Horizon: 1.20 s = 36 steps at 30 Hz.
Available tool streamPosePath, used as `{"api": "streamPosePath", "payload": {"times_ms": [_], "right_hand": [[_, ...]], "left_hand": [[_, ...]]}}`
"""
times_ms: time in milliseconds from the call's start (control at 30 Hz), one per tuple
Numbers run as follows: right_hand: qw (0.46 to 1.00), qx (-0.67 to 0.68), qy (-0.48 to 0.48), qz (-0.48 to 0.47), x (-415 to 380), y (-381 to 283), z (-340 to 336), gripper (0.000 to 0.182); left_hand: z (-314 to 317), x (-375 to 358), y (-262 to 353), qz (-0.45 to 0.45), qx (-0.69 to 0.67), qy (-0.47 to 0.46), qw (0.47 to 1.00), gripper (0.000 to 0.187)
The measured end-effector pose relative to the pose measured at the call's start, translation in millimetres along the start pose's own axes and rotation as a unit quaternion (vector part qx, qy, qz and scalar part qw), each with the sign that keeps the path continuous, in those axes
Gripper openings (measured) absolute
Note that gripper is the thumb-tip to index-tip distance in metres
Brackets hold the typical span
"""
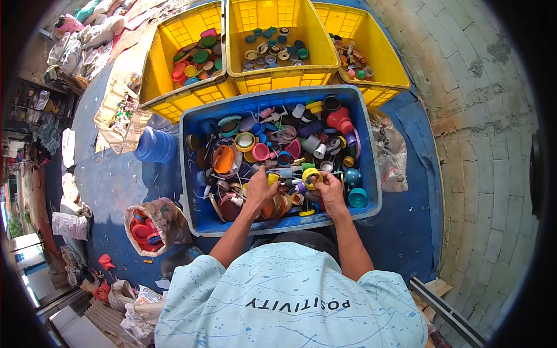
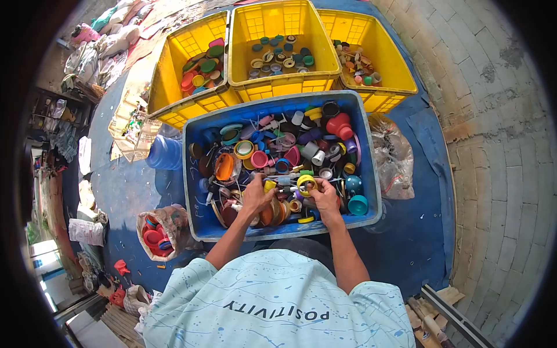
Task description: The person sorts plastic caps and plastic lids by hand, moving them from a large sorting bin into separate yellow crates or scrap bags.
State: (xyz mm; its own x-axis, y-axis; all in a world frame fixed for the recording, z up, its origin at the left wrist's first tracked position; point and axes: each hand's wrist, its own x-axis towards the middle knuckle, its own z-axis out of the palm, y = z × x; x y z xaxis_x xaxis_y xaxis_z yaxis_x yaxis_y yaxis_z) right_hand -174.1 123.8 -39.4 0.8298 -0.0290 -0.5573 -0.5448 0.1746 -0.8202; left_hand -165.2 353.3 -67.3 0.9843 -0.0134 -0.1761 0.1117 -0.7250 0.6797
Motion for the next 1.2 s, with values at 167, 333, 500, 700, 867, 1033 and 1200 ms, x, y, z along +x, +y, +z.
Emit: {"api": "streamPosePath", "payload": {"times_ms": [167, 333, 500, 700, 867, 1033, 1200], "right_hand": [[0.998, -0.055, -0.005, 0.019, -1, 6, 17, 0.018], [0.941, -0.309, -0.121, -0.068, 6, 4, 51, 0.025], [0.857, -0.442, -0.228, -0.139, 20, 30, 94, 0.029], [0.874, -0.448, -0.17, -0.078, 28, 59, 126, 0.025], [0.869, -0.473, -0.125, -0.066, 24, 54, 134, 0.031], [0.904, -0.412, -0.097, -0.062, 19, 53, 125, 0.045], [0.96, -0.273, -0.06, 0.003, 11, 51, 100, 0.04]], "left_hand": [[-51, -11, -12, -0.111, -0.225, 0.045, 0.967, 0.051], [-92, -46, -29, -0.18, -0.399, 0.088, 0.895, 0.041], [-97, -76, -44, -0.161, -0.494, 0.139, 0.843, 0.04], [-99, -96, -49, -0.208, -0.632, 0.155, 0.73, 0.041], [-99, -101, -61, -0.225, -0.666, 0.144, 0.697, 0.036], [-101, -94, -71, -0.241, -0.699, 0.112, 0.664, 0.029], [-104, -77, -68, -0.244, -0.7, 0.083, 0.666, 0.029]]}}
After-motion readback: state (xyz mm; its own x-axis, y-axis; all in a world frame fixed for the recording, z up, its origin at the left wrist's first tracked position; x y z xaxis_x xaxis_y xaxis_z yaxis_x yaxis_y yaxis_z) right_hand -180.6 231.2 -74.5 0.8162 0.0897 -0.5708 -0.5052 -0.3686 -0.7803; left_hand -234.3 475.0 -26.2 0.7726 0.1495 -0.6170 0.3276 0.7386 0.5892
